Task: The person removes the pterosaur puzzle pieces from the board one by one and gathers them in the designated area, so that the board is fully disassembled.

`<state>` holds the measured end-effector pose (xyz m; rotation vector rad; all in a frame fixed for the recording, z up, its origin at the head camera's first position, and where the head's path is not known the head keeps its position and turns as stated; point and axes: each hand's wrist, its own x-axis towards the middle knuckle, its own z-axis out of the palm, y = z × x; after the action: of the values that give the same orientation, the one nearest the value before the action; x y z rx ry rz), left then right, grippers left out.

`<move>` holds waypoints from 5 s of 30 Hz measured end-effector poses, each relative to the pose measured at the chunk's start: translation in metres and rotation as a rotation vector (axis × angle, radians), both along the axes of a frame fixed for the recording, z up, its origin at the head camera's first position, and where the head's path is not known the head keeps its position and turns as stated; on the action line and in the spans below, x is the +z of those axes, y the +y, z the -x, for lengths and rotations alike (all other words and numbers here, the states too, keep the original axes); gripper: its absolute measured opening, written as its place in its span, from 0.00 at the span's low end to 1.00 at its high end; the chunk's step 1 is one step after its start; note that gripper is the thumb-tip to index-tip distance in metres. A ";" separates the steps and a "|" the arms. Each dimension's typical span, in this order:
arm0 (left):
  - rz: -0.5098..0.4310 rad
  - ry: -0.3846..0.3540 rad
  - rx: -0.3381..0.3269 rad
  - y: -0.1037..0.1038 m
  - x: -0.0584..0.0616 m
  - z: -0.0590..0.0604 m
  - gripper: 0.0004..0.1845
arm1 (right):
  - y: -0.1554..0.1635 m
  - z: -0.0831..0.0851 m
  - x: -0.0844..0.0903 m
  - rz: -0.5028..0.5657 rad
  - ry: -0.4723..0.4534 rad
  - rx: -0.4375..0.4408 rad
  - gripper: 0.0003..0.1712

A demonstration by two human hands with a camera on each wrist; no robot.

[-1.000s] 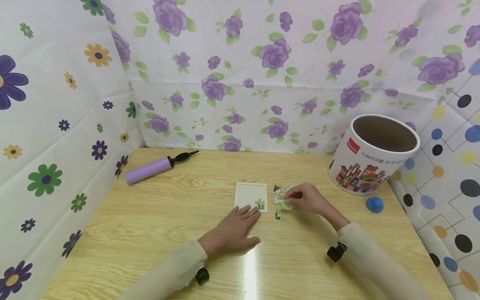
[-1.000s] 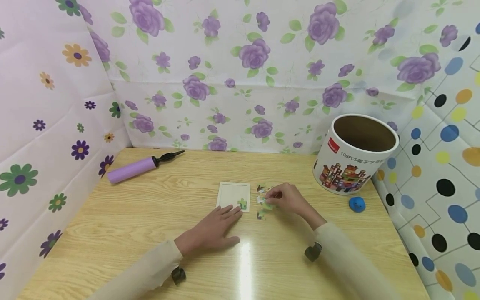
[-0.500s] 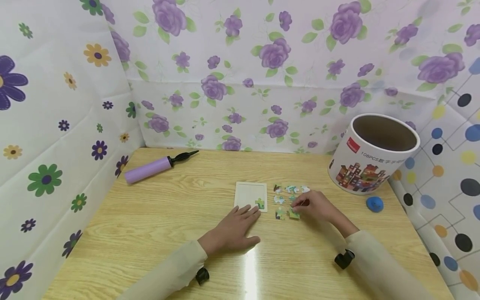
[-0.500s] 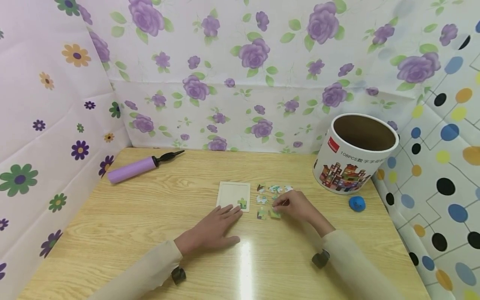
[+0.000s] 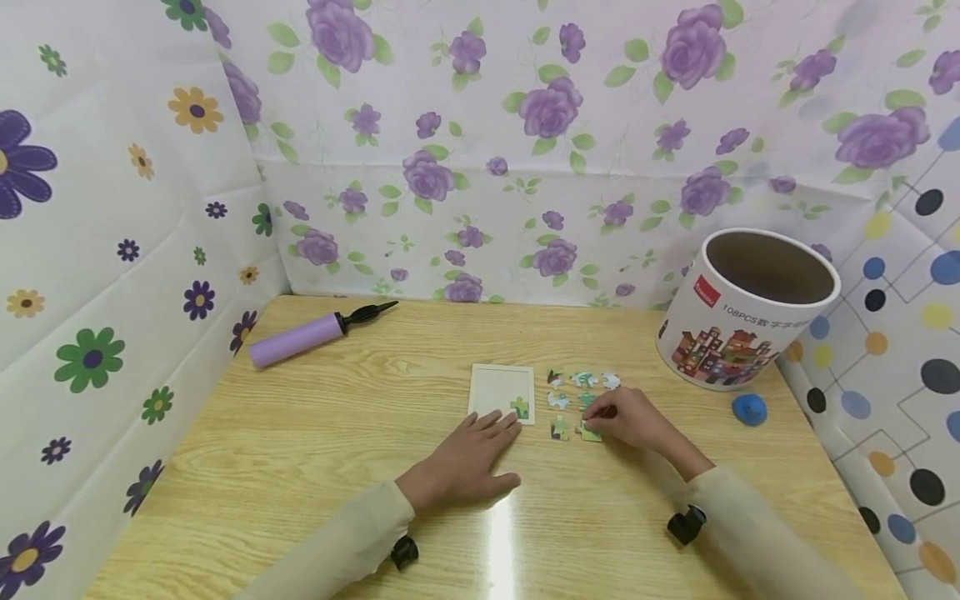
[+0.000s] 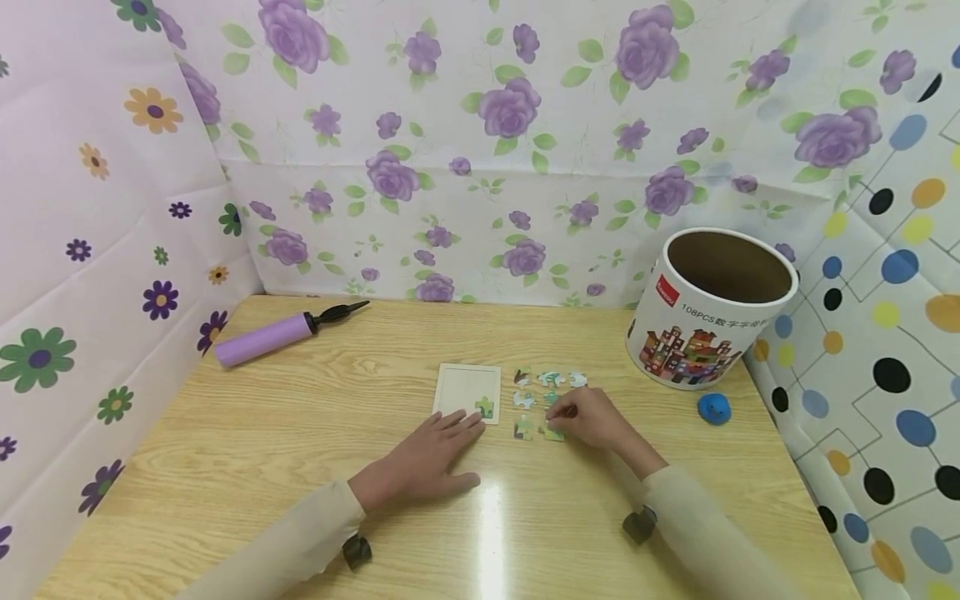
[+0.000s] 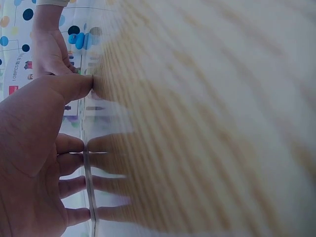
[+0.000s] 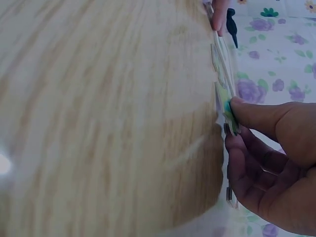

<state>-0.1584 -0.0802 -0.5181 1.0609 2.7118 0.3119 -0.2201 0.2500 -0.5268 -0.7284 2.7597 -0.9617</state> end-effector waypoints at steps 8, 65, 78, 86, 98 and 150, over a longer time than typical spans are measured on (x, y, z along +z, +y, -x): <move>0.013 0.009 0.003 0.000 -0.001 0.000 0.43 | -0.002 0.000 -0.002 -0.013 0.023 -0.010 0.02; 0.034 0.016 0.005 -0.003 -0.002 0.004 0.46 | -0.101 0.042 0.007 -0.054 -0.009 0.108 0.10; 0.034 0.016 0.000 -0.006 -0.004 0.007 0.46 | -0.103 0.043 0.007 -0.078 -0.003 0.114 0.09; 0.046 0.019 -0.020 -0.008 -0.003 0.009 0.48 | -0.103 0.044 0.006 -0.074 -0.030 0.101 0.09; 0.038 0.043 -0.028 -0.009 -0.001 0.009 0.46 | -0.101 0.038 0.012 0.010 -0.042 0.083 0.08; 0.017 0.049 -0.026 -0.010 -0.008 0.010 0.47 | 0.048 -0.012 0.016 0.044 -0.074 -0.180 0.11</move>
<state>-0.1680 -0.0901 -0.5265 1.1118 2.7362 0.2609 -0.2082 0.2976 -0.5111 -0.4457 2.7842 -1.0619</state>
